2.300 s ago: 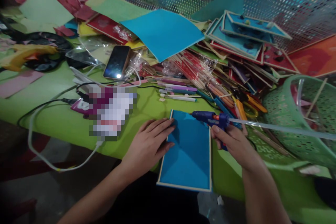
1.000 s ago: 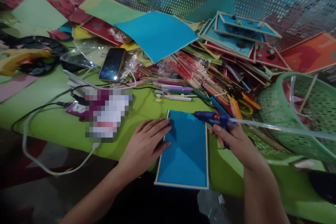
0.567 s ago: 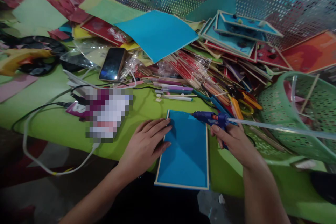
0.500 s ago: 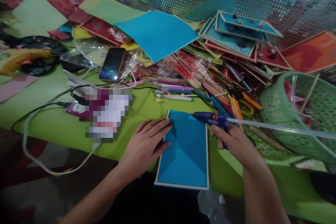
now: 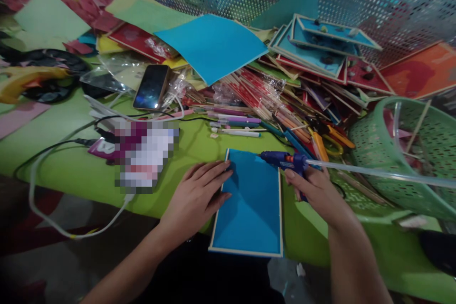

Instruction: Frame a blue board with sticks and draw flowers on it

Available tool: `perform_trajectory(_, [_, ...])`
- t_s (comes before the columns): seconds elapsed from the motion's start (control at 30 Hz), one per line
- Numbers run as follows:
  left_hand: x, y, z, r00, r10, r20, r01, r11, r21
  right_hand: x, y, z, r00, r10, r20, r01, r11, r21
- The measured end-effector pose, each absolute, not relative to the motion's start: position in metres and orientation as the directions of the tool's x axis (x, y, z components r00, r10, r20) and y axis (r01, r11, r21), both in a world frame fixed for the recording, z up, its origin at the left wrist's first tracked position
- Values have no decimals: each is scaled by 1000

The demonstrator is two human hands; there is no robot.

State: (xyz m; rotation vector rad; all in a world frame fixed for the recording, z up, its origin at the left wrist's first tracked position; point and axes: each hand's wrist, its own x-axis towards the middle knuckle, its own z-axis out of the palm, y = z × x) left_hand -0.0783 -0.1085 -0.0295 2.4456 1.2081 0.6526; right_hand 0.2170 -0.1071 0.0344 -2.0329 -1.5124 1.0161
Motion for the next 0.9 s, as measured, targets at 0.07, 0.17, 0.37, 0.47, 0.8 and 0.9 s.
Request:
perform_trajectory(0.07, [-78,-108,-29,535,807,251,651,-583,486,214,-107,41,149,928,-340,638,-353,-684])
perform_trajectory(0.17, [-78,-109,-28,535,809,245,652,-579,490,211,-107,51,166,914,-370,630,-387,-673])
perform_trajectory(0.37, [-78,-109,-30,536,808,245,654,-581,485,215,-108,45,159,921,-356,560,-381,-736])
perform_trajectory(0.47, [-78,-109,-31,532,807,255,655,-583,480,218,-108,35,157,921,-356,560,-380,-736])
perform_trajectory(0.8, [-78,-108,-30,532,806,259,654,-585,479,222,-109,50,230,897,-378,658,-430,-618])
perform_trajectory(0.9, [-78,-108,-30,534,807,252,652,-583,486,228,-111,50,251,894,-372,643,-441,-626])
